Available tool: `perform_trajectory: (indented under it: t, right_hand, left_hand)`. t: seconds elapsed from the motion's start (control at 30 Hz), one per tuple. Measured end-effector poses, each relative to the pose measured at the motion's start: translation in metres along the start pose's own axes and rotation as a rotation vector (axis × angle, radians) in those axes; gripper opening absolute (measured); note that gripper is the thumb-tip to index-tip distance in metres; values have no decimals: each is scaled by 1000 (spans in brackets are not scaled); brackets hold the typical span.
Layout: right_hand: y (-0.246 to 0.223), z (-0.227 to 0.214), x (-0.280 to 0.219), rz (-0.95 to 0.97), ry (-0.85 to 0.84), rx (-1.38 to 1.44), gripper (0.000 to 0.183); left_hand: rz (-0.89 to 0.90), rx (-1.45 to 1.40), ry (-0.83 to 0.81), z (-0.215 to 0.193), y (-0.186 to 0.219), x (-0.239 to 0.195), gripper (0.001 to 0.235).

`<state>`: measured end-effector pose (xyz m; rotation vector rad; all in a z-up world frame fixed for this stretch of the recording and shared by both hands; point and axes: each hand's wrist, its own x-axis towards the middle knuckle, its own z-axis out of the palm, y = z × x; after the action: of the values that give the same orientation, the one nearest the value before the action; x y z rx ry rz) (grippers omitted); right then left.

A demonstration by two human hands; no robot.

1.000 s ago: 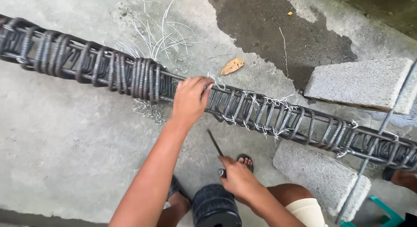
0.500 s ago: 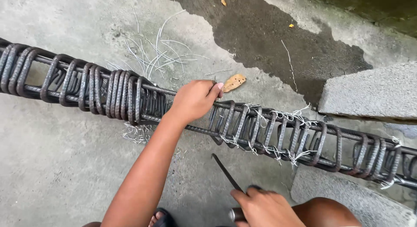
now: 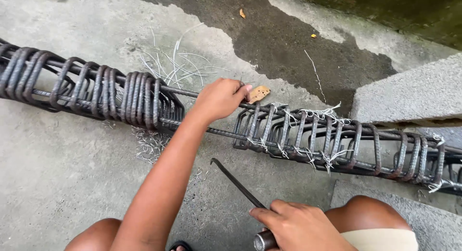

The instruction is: Tying rebar stirrups to longitudinal bars using wire and a manual twisting tool

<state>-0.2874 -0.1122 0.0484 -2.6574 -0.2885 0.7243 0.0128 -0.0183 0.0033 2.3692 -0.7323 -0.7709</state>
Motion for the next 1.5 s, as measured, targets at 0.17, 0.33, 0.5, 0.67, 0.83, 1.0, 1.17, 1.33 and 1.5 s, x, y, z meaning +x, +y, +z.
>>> perform_trajectory:
  t: [0.17, 0.33, 0.5, 0.67, 0.83, 1.0, 1.17, 1.33, 1.5]
  right_hand:
    - [6, 2, 0, 46, -56, 74, 54]
    - [20, 9, -21, 31, 26, 11, 59]
    - [18, -19, -54, 4, 436, -86, 26]
    - [44, -50, -109, 250, 437, 167, 23]
    - [90, -65, -127, 84, 608, 427, 23]
    - [78, -71, -104, -149, 679, 1175, 25]
    - [106, -76, -93, -543, 381, 1507, 31]
    - [95, -74, -81, -735, 411, 1603, 56]
    - [99, -91, -79, -719, -15, 2050, 32]
  left_hand:
    - [10, -6, 31, 1, 4, 5, 42]
    - [41, -59, 41, 6, 3, 10, 44]
    - [-55, 2, 86, 11, 12, 10, 52]
    - [-57, -8, 91, 17, 10, 20, 52]
    - [-47, -38, 33, 13, 10, 20, 51]
    - [30, -82, 73, 18, 16, 15, 52]
    - [17, -134, 133, 24, 18, 15, 51]
    - [13, -131, 188, 29, 15, 15, 54]
    - [-4, -33, 253, 33, 14, 14, 56]
